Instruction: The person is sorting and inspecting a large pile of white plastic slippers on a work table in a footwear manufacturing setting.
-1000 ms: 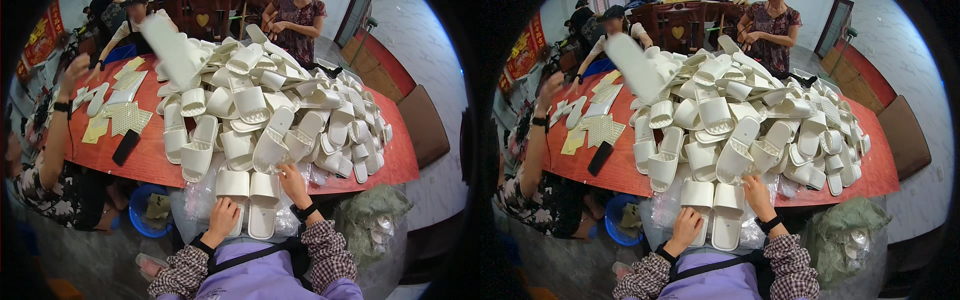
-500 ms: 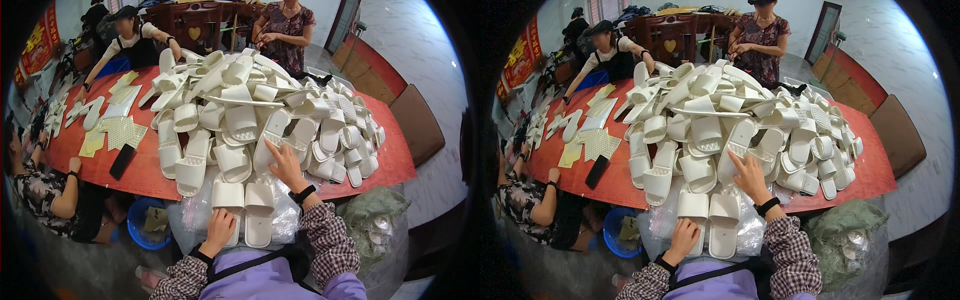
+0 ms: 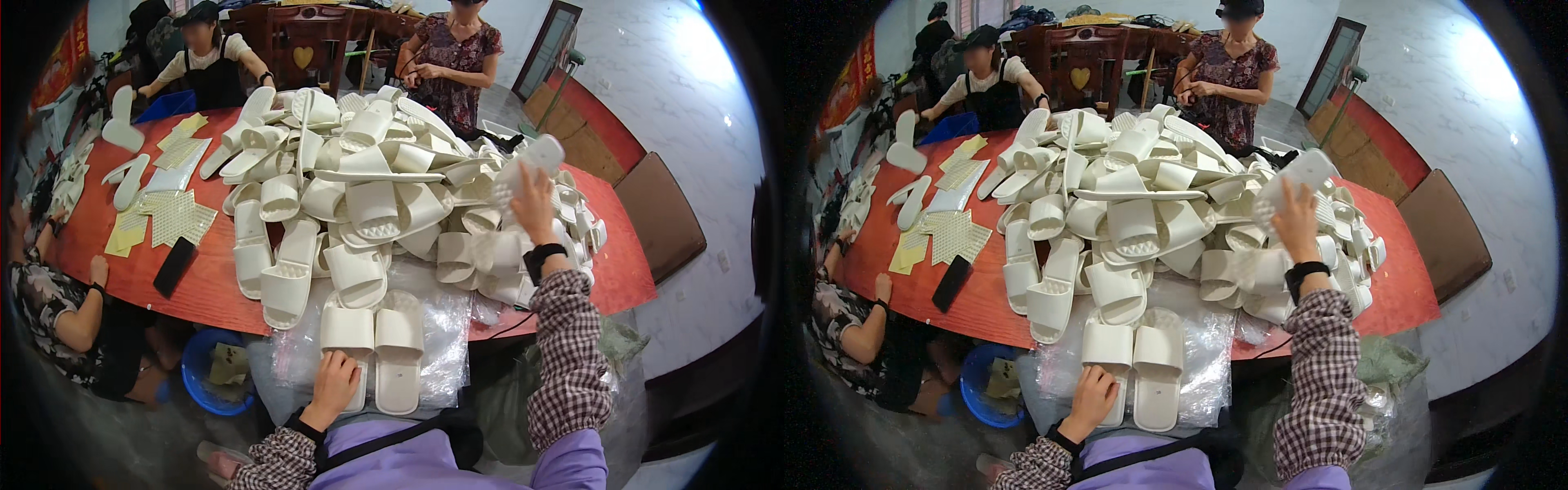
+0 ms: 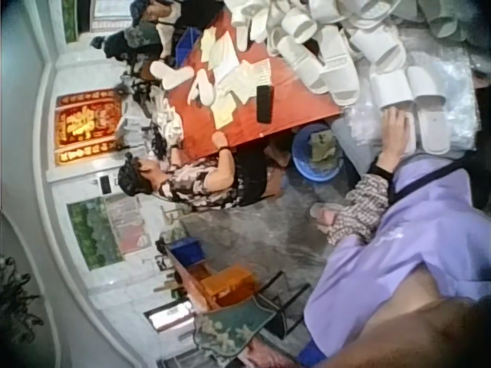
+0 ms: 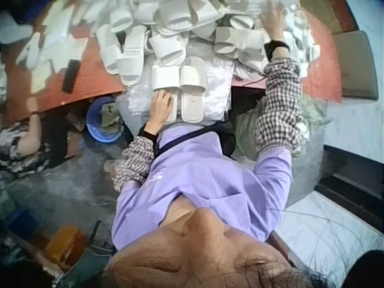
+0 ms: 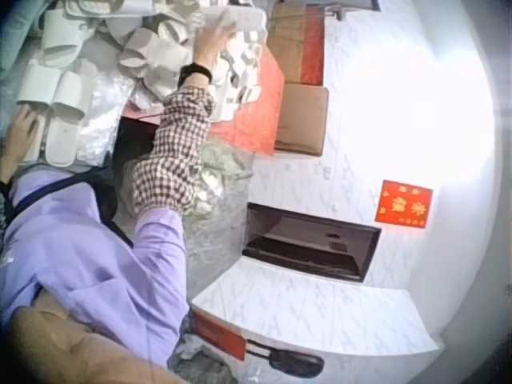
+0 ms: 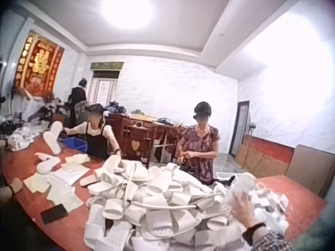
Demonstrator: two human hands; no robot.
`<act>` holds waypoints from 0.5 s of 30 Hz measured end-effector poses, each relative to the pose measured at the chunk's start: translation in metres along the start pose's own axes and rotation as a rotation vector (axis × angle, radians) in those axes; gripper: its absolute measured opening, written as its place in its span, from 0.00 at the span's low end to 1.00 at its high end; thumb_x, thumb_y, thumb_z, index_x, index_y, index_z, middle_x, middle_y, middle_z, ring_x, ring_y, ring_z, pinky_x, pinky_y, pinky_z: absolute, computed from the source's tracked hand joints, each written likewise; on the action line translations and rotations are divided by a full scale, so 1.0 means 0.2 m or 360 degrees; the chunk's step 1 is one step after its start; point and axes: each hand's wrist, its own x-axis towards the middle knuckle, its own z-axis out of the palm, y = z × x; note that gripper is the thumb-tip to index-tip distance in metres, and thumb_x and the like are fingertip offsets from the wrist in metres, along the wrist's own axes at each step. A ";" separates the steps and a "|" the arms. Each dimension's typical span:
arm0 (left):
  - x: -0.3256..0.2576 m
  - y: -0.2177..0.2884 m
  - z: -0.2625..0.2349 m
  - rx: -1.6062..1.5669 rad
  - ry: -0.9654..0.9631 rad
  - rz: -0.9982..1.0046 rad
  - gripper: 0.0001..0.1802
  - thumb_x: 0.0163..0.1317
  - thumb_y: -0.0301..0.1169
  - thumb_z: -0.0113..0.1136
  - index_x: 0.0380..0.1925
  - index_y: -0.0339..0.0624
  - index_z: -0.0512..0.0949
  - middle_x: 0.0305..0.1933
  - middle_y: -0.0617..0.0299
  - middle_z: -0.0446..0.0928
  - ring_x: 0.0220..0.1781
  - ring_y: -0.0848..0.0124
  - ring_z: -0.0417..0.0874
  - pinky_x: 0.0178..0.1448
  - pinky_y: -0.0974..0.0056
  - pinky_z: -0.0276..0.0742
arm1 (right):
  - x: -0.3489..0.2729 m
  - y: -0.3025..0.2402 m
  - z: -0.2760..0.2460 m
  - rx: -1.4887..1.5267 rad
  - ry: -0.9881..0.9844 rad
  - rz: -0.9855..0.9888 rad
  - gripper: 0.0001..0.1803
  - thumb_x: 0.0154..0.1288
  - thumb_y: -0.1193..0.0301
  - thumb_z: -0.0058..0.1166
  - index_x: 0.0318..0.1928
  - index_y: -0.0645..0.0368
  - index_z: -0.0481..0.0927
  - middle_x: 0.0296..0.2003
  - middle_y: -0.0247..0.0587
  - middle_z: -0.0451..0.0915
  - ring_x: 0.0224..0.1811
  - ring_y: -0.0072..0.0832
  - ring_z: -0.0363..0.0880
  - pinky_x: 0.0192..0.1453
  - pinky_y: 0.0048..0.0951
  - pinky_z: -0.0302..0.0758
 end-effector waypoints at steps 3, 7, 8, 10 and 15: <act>0.02 0.02 -0.01 -0.0002 0.0001 0.0016 0.05 0.55 0.26 0.63 0.28 0.38 0.75 0.35 0.54 0.70 0.42 0.54 0.72 0.46 0.54 0.72 | 0.12 0.29 -0.04 -0.0132 0.0186 0.0057 0.47 0.48 0.73 0.63 0.71 0.45 0.59 0.63 0.61 0.61 0.63 0.58 0.64 0.68 0.50 0.64; 0.01 0.00 -0.01 0.0027 -0.0021 -0.0029 0.05 0.55 0.26 0.62 0.28 0.39 0.75 0.34 0.54 0.70 0.42 0.54 0.72 0.45 0.54 0.72 | 0.29 0.40 -0.06 0.0062 0.0351 0.0295 0.45 0.52 0.70 0.65 0.71 0.49 0.59 0.63 0.63 0.61 0.64 0.60 0.63 0.68 0.50 0.64; 0.01 0.01 -0.01 0.0032 -0.0021 -0.0019 0.05 0.55 0.26 0.63 0.28 0.39 0.75 0.35 0.54 0.70 0.41 0.54 0.72 0.45 0.54 0.72 | 0.31 0.45 -0.03 0.0230 0.0507 0.0211 0.45 0.53 0.67 0.66 0.71 0.51 0.58 0.65 0.64 0.58 0.66 0.60 0.61 0.69 0.49 0.62; 0.04 0.02 0.03 -0.0028 -0.0038 0.0026 0.05 0.55 0.26 0.63 0.28 0.39 0.75 0.34 0.54 0.70 0.40 0.54 0.72 0.44 0.54 0.72 | 0.34 0.74 0.05 0.0158 0.0591 -0.0196 0.50 0.56 0.58 0.67 0.73 0.57 0.53 0.70 0.67 0.50 0.73 0.63 0.48 0.73 0.50 0.55; 0.02 0.02 0.00 0.0001 -0.0015 -0.0023 0.05 0.54 0.25 0.63 0.28 0.39 0.75 0.34 0.54 0.70 0.39 0.54 0.72 0.44 0.53 0.71 | 0.12 0.66 0.29 0.0310 -0.0329 0.0183 0.49 0.57 0.54 0.65 0.74 0.51 0.54 0.73 0.66 0.42 0.75 0.65 0.37 0.77 0.54 0.41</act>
